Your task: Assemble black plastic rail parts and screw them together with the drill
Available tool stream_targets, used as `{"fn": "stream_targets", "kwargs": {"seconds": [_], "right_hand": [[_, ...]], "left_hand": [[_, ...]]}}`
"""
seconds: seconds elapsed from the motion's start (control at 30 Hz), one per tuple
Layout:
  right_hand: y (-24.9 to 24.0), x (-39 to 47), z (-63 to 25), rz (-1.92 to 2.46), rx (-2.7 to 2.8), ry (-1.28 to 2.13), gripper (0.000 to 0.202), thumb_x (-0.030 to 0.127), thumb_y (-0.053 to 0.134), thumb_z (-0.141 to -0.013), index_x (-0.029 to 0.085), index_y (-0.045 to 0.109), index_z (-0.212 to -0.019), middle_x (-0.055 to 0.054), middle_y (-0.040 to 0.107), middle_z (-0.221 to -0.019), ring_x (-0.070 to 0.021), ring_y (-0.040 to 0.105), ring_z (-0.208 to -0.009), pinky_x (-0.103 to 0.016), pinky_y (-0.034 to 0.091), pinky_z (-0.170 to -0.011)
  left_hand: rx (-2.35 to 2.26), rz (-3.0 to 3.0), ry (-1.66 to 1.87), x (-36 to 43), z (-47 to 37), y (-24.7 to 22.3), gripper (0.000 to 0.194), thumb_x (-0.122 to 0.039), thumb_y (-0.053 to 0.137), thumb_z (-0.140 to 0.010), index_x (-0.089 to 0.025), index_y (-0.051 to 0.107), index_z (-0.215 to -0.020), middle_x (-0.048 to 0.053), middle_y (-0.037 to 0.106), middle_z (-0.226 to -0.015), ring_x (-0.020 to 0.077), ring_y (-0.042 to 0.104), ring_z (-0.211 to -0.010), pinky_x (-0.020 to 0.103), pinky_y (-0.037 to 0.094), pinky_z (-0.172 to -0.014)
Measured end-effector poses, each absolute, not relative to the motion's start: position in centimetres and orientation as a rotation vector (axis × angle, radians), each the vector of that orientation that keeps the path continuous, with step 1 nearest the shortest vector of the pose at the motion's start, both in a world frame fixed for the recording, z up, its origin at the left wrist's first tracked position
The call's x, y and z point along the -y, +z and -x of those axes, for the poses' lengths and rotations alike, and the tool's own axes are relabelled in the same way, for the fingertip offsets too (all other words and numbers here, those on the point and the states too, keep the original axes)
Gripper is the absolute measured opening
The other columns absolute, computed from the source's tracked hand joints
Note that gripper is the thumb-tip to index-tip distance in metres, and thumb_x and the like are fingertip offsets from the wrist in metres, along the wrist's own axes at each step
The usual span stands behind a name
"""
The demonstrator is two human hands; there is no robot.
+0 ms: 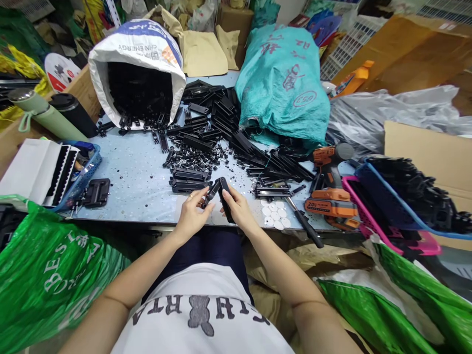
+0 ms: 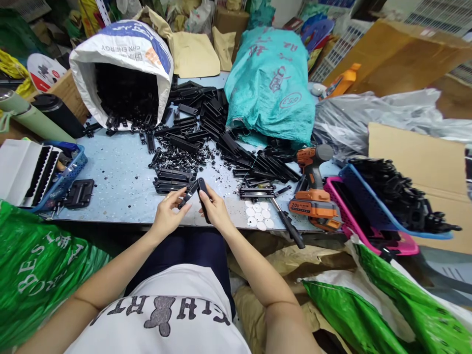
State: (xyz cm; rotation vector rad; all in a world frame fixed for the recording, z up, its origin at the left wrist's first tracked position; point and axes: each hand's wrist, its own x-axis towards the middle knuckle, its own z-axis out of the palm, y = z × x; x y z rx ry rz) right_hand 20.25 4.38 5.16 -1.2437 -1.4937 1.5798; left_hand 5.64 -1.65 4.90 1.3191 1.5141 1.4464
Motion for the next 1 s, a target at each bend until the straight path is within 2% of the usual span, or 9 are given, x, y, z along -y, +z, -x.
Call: {"fn": "stream_targets", "kwargs": {"seconds": [0.17, 0.43, 0.57, 0.8, 1.0], "right_hand": [[4.6, -4.0, -19.9, 1.216, 1.416, 1.648, 0.060, 0.057, 0.050, -0.080, 0.024, 0.047, -0.130, 0.000, 0.054, -0.075, -0.0091, 0.056, -0.050, -0.021, 0.050, -0.042], [3.9, -3.5, -20.0, 1.182, 1.477, 1.510, 0.060, 0.054, 0.050, -0.081, 0.024, 0.044, -0.133, -0.002, 0.058, -0.090, -0.0078, 0.057, -0.054, -0.021, 0.051, -0.046], [3.8, -3.4, -20.0, 1.181, 1.499, 1.478, 0.059, 0.052, 0.050, -0.082, 0.023, 0.045, -0.133, -0.002, 0.059, -0.092, -0.0067, 0.056, -0.053, -0.020, 0.050, -0.046], [3.4, -3.3, -19.9, 1.182, 1.462, 1.525, 0.061, 0.053, 0.049, -0.081, 0.022, 0.043, -0.134, -0.005, 0.059, -0.099, -0.0075, 0.057, -0.054, -0.021, 0.050, -0.045], [3.1, -3.2, -20.0, 1.168, 1.497, 1.514, 0.061, 0.053, 0.048, -0.082, 0.023, 0.042, -0.135, -0.006, 0.060, -0.104, -0.0076, 0.056, -0.055, -0.021, 0.049, -0.046]], "left_hand": [[-1.556, -1.336, 1.457, 1.6, -6.1, 4.3, 0.034, -0.020, 0.057, -0.077, -0.015, 0.063, -0.110, 0.009, 0.061, -0.100, 0.0137, 0.058, -0.080, 0.023, 0.049, -0.068], [-1.437, -1.161, 1.472, 1.6, -6.0, 3.6, 0.035, -0.028, 0.057, -0.079, -0.016, 0.063, -0.112, 0.008, 0.059, -0.102, 0.0104, 0.060, -0.071, 0.023, 0.052, -0.065], [-1.453, -1.071, 1.488, 1.5, -6.3, 3.7, 0.034, -0.035, 0.061, -0.078, -0.014, 0.066, -0.105, 0.007, 0.063, -0.090, 0.0102, 0.059, -0.065, 0.024, 0.051, -0.062], [-1.424, -0.999, 1.467, 1.6, -6.1, 4.0, 0.033, -0.034, 0.063, -0.075, -0.015, 0.067, -0.102, 0.008, 0.064, -0.093, 0.0124, 0.061, -0.068, 0.026, 0.051, -0.066], [-1.367, -0.874, 1.412, 1.4, -5.4, 3.8, 0.034, -0.037, 0.058, -0.078, -0.012, 0.068, -0.098, 0.005, 0.066, -0.072, 0.0136, 0.060, -0.063, 0.026, 0.048, -0.063]]}}
